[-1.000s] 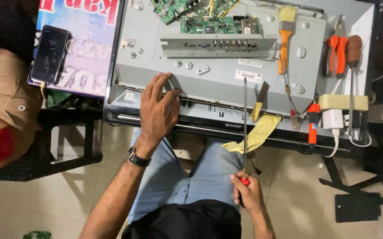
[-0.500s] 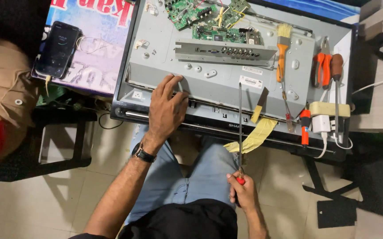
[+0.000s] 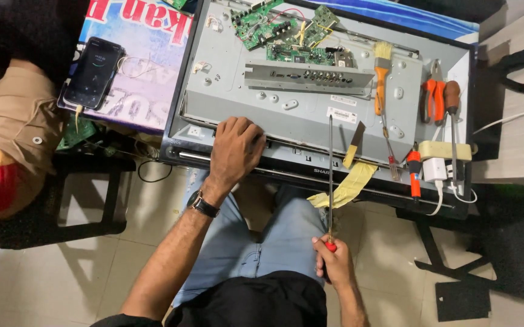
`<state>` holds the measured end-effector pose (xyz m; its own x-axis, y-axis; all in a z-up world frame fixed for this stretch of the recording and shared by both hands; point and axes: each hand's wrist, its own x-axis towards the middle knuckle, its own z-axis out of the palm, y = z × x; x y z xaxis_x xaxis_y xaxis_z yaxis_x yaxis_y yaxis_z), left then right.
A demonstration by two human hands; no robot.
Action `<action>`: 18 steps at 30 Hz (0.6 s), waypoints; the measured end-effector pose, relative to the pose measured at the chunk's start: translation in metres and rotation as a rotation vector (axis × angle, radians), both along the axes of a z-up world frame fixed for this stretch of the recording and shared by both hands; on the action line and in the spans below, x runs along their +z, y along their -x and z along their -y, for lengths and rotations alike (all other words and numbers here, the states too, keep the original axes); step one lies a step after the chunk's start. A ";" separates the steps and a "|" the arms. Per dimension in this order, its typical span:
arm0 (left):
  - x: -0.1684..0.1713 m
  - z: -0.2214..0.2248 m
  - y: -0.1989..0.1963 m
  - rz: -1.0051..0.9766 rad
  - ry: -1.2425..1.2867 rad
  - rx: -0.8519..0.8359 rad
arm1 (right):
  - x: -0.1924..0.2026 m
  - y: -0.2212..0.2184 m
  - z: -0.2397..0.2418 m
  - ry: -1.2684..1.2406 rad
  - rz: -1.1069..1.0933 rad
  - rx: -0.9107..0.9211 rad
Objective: Reassembling the internal components of a television, including circuit boards and wiring, using a screwdriver and brush.
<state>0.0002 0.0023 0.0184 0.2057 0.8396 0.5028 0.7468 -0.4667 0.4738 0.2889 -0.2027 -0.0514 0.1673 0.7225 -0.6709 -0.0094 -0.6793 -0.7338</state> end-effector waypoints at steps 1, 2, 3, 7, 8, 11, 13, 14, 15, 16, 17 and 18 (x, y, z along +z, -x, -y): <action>-0.001 0.000 0.000 -0.002 0.006 -0.004 | -0.001 -0.001 0.001 0.008 0.001 -0.011; -0.001 0.001 0.000 -0.005 0.012 -0.008 | -0.003 -0.001 0.002 0.016 0.001 -0.023; -0.003 0.000 0.000 -0.006 0.010 -0.008 | -0.002 -0.001 0.002 0.014 0.000 -0.023; -0.008 0.001 0.001 -0.040 0.017 0.004 | -0.004 -0.004 0.009 -0.050 -0.052 -0.021; -0.009 0.000 0.000 -0.060 0.038 0.010 | -0.005 -0.005 0.012 -0.082 -0.090 -0.041; -0.009 0.000 -0.001 -0.085 0.022 0.022 | -0.004 -0.010 0.020 -0.299 -0.077 -0.103; -0.014 -0.003 0.000 -0.085 0.030 0.024 | 0.048 0.002 0.005 -0.559 -0.169 -0.117; -0.016 -0.004 0.000 -0.083 0.041 0.023 | 0.074 0.007 -0.001 -0.816 -0.263 -0.130; -0.016 -0.003 -0.001 -0.085 0.037 0.022 | 0.109 0.015 -0.007 -0.820 -0.265 -0.132; -0.015 -0.003 -0.001 -0.090 0.031 0.027 | 0.145 0.023 -0.014 -1.086 -0.343 -0.072; -0.014 -0.003 -0.001 -0.092 0.024 0.034 | 0.182 0.030 -0.021 -1.355 -0.415 -0.013; -0.014 -0.002 -0.002 -0.092 0.019 0.034 | 0.163 -0.009 0.002 -1.361 -0.415 -0.012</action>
